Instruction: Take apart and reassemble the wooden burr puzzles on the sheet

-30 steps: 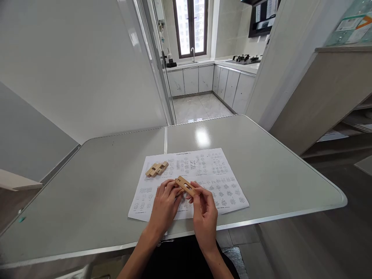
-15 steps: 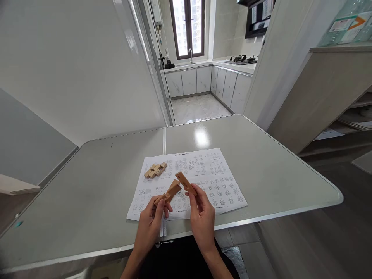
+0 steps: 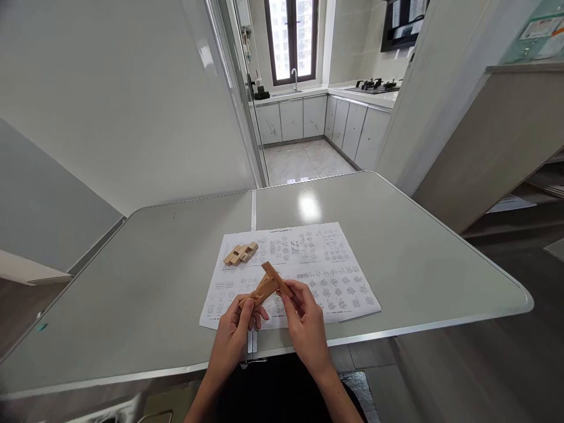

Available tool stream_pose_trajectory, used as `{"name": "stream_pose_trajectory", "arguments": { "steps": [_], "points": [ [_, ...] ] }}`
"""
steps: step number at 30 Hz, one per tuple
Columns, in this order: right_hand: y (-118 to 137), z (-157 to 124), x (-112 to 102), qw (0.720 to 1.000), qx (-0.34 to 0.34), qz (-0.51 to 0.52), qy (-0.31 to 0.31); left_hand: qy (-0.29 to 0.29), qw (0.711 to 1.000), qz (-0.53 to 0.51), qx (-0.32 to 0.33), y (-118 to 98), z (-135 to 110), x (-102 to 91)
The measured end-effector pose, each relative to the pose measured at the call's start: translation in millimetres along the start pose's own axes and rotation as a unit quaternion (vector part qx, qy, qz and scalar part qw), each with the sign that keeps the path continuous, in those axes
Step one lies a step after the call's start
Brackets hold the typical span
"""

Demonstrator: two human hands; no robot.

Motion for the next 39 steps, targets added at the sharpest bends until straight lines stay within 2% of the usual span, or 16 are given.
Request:
{"name": "stream_pose_trajectory", "arguments": {
  "steps": [15,20,39],
  "points": [
    [3.9,-2.1,0.6,0.997,-0.056,-0.058,-0.006,-0.019,1.0,0.014,-0.002,-0.5,-0.4,0.7],
    [5.0,-4.0,1.9,0.994,-0.082,-0.073,0.016,-0.014,1.0,0.014,-0.002,-0.4,-1.0,0.7],
    [3.2,-4.1,-0.1,0.994,-0.084,-0.069,0.03,-0.005,1.0,-0.002,0.0,7.6,-1.1,-1.3]
  ]
}}
Point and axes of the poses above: each hand's wrist, its own z-axis towards the middle knuckle, its own x-axis out of the palm, y = z × x, the point moved 2 cm from there along z, towards the middle knuckle, and after that the axes turned 1 degree about z, right-handed, at the moved point
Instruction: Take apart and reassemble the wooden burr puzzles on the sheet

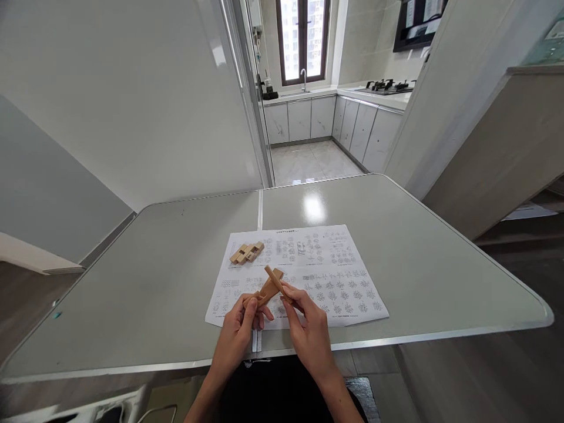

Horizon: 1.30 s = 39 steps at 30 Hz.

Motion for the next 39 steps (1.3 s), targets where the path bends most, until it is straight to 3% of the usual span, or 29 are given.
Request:
{"name": "stream_pose_trajectory", "arguments": {
  "steps": [24,39],
  "points": [
    [5.0,-9.9,5.3,0.995,-0.062,-0.084,0.001,0.004,0.999,-0.029,-0.02,-8.6,3.6,0.4],
    [3.2,-0.9,2.5,0.999,-0.015,-0.031,0.018,0.008,0.999,-0.035,-0.012,-5.6,3.5,-0.7]
  ]
}}
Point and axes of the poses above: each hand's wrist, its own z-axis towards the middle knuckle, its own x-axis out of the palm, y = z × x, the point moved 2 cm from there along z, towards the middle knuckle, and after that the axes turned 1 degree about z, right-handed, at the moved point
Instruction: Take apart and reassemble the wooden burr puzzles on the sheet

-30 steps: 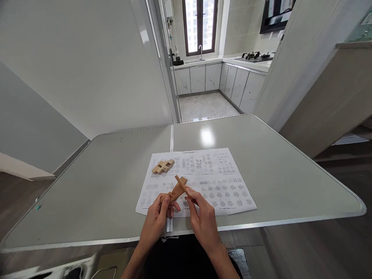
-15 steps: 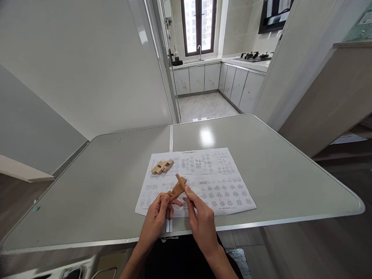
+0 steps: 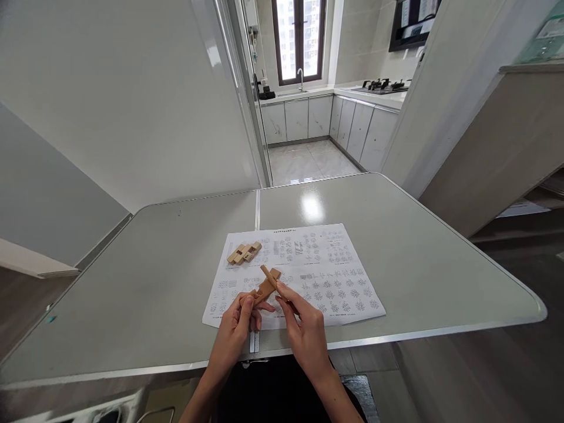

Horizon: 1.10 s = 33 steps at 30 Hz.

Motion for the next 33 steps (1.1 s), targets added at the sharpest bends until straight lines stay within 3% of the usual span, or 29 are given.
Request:
{"name": "stream_pose_trajectory", "arguments": {
  "steps": [7,17,33],
  "points": [
    [0.3,1.8,-0.7,1.0,0.004,0.006,0.022,-0.002,1.0,-0.01,-0.005,-1.3,-0.8,0.3],
    [-0.2,-0.9,2.3,1.0,0.006,-0.015,-0.009,-0.014,1.0,-0.02,-0.006,4.0,2.4,-0.3],
    [-1.4,-1.0,1.6,1.0,0.013,-0.001,-0.004,-0.024,0.999,-0.03,-0.008,1.3,1.8,1.6]
  ]
}}
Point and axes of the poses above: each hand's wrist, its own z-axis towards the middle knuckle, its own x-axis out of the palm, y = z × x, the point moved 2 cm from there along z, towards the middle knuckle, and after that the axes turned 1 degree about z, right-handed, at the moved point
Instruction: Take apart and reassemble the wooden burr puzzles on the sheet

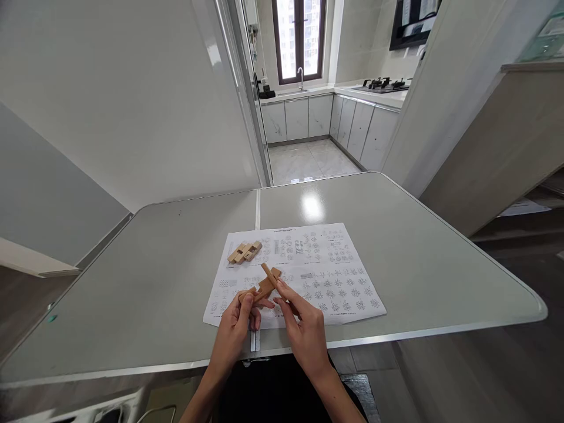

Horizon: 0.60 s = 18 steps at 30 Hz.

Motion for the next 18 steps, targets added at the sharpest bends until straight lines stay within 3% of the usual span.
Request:
{"name": "stream_pose_trajectory", "arguments": {
  "steps": [11,18],
  "points": [
    [-1.0,1.5,0.6,1.0,0.012,0.019,0.012,-0.014,1.0,-0.006,-0.003,1.7,-1.5,0.3],
    [4.5,8.9,-1.7,0.988,0.092,0.119,0.043,0.006,1.0,-0.017,0.014,2.4,-4.3,-2.4]
  ]
}}
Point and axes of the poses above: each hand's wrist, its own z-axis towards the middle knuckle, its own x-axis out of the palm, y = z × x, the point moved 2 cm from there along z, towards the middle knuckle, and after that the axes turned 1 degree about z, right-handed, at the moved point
